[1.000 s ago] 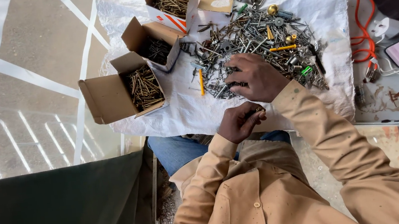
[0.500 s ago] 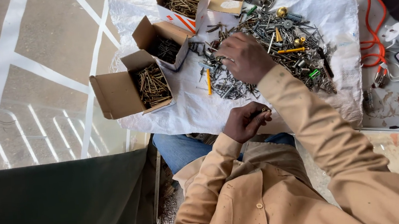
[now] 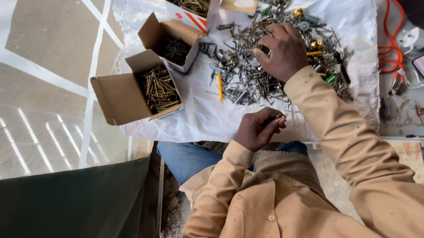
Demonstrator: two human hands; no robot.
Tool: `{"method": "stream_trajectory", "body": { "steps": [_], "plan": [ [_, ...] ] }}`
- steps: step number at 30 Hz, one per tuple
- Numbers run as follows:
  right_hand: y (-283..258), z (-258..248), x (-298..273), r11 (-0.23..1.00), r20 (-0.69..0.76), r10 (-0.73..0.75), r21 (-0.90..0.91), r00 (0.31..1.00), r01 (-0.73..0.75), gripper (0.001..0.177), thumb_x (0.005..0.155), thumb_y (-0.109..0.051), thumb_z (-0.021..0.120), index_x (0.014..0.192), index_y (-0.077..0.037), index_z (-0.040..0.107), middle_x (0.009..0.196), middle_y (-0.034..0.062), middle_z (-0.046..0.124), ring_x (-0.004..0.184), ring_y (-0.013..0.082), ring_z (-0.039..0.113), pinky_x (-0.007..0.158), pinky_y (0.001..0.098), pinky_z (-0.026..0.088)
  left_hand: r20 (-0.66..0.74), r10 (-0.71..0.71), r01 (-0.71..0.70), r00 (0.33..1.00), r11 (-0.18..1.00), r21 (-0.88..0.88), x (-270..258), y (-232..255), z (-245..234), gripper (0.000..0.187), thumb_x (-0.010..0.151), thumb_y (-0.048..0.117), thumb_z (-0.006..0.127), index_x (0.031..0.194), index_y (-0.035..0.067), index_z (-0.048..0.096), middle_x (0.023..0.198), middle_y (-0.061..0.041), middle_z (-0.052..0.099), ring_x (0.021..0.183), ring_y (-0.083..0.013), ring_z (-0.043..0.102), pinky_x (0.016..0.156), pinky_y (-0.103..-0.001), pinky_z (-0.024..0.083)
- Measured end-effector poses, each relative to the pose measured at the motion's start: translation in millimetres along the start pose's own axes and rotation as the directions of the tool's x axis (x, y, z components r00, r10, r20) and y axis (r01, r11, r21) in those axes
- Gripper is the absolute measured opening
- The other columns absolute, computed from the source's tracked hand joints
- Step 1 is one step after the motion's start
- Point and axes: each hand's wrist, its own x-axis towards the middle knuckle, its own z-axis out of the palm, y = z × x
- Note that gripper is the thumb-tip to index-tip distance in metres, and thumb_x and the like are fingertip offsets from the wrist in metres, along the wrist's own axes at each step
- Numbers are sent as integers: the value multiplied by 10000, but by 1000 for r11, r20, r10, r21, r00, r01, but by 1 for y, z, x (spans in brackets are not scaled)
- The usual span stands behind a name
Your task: The person sorts a large pile of mixed metal hardware, including screws, nails, and bolts, on a white cloth. They pick up individual items by hand, inspect them, and place selected pieces into small cardboard boxes arranged on the table.
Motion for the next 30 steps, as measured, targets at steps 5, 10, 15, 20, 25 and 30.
{"method": "stream_trajectory", "body": {
  "steps": [5,10,15,20,25,30],
  "plan": [
    [-21,24,23,997,-69,-14,70,998,19,100,927,-231,795,993,-157,783,1066,78,646,1081,303,617,883,444,522,-8,-17,17,1000,1000,-17,-2,-5,2,97,992,109,693,1029,20,708,722,-131,734,658,-218,747,639,-310,579],
    [-49,44,48,996,-42,42,83,998,-38,101,871,-223,816,905,-137,775,926,65,611,952,291,600,773,429,530,-23,-28,28,999,1000,-13,-2,1,4,119,990,121,702,1032,10,709,702,-125,734,640,-205,742,620,-295,572],
    [-60,49,48,993,26,62,95,998,-64,69,817,-169,812,782,-130,767,849,100,615,902,347,603,709,459,568,-29,-36,36,999,999,-11,-2,-1,3,115,988,138,716,1020,28,716,672,-117,728,623,-195,734,624,-283,569],
    [-60,34,34,997,115,27,74,993,-36,108,874,-140,744,807,-105,668,890,89,580,945,334,582,770,456,524,-46,-23,20,999,998,-58,-3,-1,6,100,986,101,706,1012,4,707,671,-144,719,625,-202,731,617,-288,574],
    [-53,26,18,978,64,-79,199,995,65,81,1007,-143,580,945,-96,557,959,124,554,987,380,560,860,505,488,-83,-34,25,996,994,-105,1,-8,7,80,1003,72,680,1009,-5,705,683,-155,724,621,-194,730,622,-279,580],
    [-41,-8,-7,847,43,109,519,993,-116,70,988,-72,678,1037,-121,672,812,77,679,758,307,655,707,425,541,-306,-80,-8,949,961,-278,5,-21,11,99,998,39,683,1029,-54,697,849,-220,762,729,-264,762,694,-373,633]
  ]
}}
